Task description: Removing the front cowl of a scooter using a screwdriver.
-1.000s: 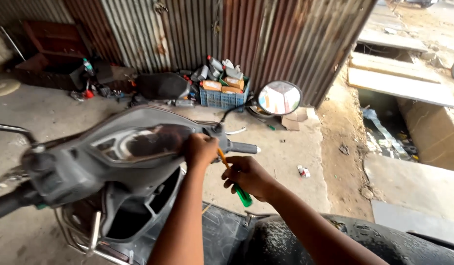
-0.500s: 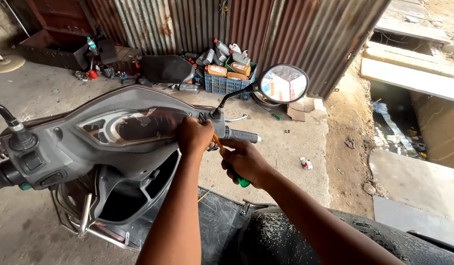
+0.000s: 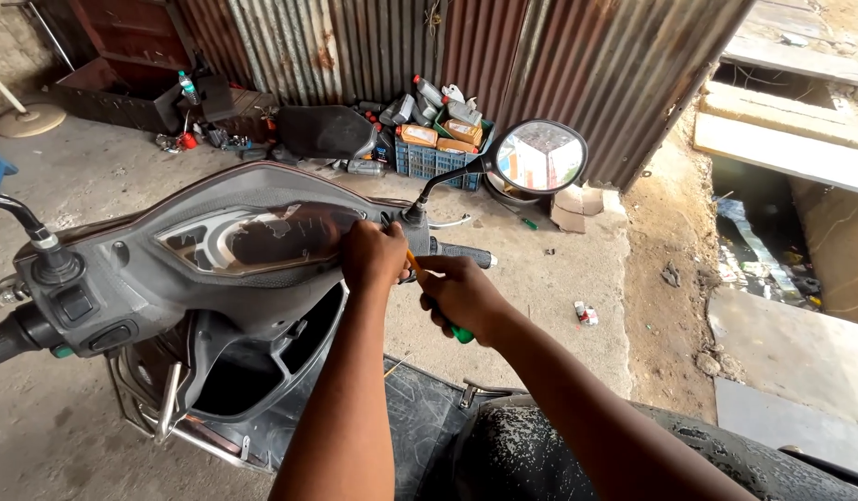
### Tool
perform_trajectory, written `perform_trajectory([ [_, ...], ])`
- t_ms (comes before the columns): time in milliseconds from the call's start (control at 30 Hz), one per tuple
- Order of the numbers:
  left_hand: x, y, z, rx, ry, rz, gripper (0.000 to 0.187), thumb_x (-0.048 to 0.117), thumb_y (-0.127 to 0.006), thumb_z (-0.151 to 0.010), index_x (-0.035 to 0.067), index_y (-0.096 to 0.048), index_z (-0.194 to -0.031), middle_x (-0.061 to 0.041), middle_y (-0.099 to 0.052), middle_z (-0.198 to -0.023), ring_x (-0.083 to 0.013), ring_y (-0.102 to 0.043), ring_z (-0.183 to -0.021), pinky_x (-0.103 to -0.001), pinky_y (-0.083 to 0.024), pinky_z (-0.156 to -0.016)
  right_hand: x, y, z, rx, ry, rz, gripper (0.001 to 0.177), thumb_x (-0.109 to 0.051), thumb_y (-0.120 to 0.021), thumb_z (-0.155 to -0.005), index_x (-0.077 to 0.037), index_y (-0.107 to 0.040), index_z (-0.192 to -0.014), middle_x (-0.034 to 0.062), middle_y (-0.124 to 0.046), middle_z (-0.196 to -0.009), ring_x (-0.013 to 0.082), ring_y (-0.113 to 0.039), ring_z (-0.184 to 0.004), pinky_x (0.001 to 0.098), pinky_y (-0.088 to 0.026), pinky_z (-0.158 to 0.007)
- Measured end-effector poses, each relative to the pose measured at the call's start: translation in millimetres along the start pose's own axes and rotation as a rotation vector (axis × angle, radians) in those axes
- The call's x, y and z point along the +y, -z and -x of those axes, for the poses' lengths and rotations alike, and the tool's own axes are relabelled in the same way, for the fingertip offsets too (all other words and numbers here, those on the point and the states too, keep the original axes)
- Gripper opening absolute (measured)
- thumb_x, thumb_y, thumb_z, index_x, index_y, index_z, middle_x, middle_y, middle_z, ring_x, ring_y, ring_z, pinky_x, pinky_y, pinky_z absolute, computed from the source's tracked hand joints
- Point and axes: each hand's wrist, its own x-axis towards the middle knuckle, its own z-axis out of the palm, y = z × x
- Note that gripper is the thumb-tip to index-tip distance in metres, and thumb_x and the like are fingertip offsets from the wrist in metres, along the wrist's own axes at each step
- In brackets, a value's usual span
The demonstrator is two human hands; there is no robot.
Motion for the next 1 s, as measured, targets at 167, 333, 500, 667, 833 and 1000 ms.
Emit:
perform_trajectory([
  [167, 0, -4, -7, -0.006, 0.019, -0.011, 0.037, 0.027, -0.054, -0.102, -0.003, -0.069, -0.085, -0.016, -0.073, -0.063, -0.0173, -0.070, -0.046, -0.028, -0.056, -0.041, -6, -3, 2, 0.018, -0.001, 0.084, 0.041, -0.024, -0.049, -0.104, -0.010, -0.061, -0.141, 0.0058, -0.061, -0.077, 0.0112, -0.051, -0.053, 0.0288, -0.046, -0.044],
  [333, 5, 1, 3, 0.018, 0.005, -0.042, 0.039, 0.027, -0.055, -0.103, -0.004, -0.071, -0.085, -0.017, -0.072, -0.064, -0.0192, -0.070, -0.047, -0.028, -0.055, -0.041, 22, 8, -12, -0.113, 0.032, -0.287, 0.035, -0.025, -0.051, -0.106, -0.003, -0.063, -0.130, 0.0067, -0.062, -0.085, 0.0096, -0.053, -0.060, 0.0249, -0.045, -0.047],
  [500, 3, -2, -2, 0.024, 0.006, -0.019, 0.038, 0.026, -0.056, -0.103, -0.004, -0.072, -0.085, -0.016, -0.072, -0.064, -0.0208, -0.071, -0.049, -0.029, -0.055, -0.043, 15, -2, 6, -0.110, 0.039, -0.309, 0.033, -0.024, -0.053, -0.105, 0.001, -0.061, -0.126, 0.0106, -0.067, -0.094, 0.0119, -0.063, -0.069, 0.0245, -0.049, -0.052],
  [667, 6, -1, 2, 0.038, 0.023, 0.024, 0.039, 0.026, -0.055, -0.103, -0.005, -0.070, -0.085, -0.017, -0.070, -0.062, -0.0213, -0.072, -0.049, -0.030, -0.058, -0.044, 47, -11, 18, -0.084, -0.014, -0.778, 0.032, -0.023, -0.050, -0.103, -0.005, -0.051, -0.130, 0.0158, -0.070, -0.097, 0.0106, -0.054, -0.057, 0.0211, -0.040, -0.041],
  [833, 10, 9, 6, -0.011, 0.023, -0.020, 0.044, 0.028, -0.054, -0.103, -0.004, -0.072, -0.079, -0.016, -0.071, -0.060, -0.0203, -0.070, -0.048, -0.031, -0.057, -0.046, 51, -15, 7, -0.001, 0.086, -0.678, 0.034, -0.018, -0.058, -0.102, 0.001, -0.058, -0.131, 0.0068, -0.062, -0.079, 0.0072, -0.042, -0.045, 0.0227, -0.032, -0.036],
  [1000, 1, 5, 1, -0.112, 0.016, -0.018, 0.043, 0.026, -0.054, -0.100, -0.004, -0.073, -0.075, -0.015, -0.072, -0.061, -0.0185, -0.071, -0.049, -0.031, -0.059, -0.050, 34, -9, 7, 0.305, 0.185, 0.176, 0.040, -0.016, -0.061, -0.098, 0.000, -0.063, -0.135, 0.0045, -0.065, -0.068, 0.0037, -0.042, -0.042, 0.0220, -0.033, -0.036],
])
